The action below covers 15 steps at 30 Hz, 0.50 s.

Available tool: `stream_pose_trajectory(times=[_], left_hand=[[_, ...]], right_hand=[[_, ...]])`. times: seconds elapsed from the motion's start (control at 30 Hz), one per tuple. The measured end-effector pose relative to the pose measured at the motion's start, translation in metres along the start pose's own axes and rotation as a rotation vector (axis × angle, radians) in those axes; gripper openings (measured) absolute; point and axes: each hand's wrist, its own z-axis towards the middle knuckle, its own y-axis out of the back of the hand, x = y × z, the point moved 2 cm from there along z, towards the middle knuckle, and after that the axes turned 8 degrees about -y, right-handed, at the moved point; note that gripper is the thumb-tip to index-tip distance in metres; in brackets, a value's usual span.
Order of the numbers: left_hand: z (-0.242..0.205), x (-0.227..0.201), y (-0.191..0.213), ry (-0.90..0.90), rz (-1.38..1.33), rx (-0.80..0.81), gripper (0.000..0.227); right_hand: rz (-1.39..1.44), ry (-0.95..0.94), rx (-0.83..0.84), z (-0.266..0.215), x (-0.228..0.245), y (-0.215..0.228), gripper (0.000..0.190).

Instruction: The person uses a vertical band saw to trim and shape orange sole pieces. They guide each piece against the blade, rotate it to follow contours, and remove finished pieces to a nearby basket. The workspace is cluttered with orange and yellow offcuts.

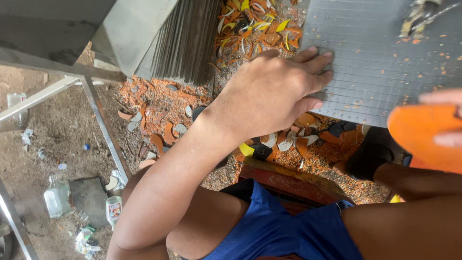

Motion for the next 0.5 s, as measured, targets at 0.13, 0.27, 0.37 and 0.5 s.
stream_pose_trajectory(times=[0.13, 0.27, 0.37, 0.5], left_hand=[[0.008, -0.006, 0.004, 0.019, 0.062, -0.006, 0.026], [0.015, -0.006, 0.009, -0.004, 0.144, -0.001, 0.024], [0.021, -0.006, 0.014, 0.024, 0.125, -0.013, 0.024], [0.022, -0.006, 0.019, 0.058, 0.011, -0.003, 0.024]], right_hand=[[0.166, -0.013, -0.293, 0.025, 0.000, -0.001, 0.052], [0.141, -0.024, -0.369, 0.050, 0.009, 0.003, 0.059], [0.015, -0.006, -0.315, 0.046, 0.020, 0.025, 0.055], [-0.101, 0.289, -0.259, 0.020, 0.054, 0.055, 0.059]])
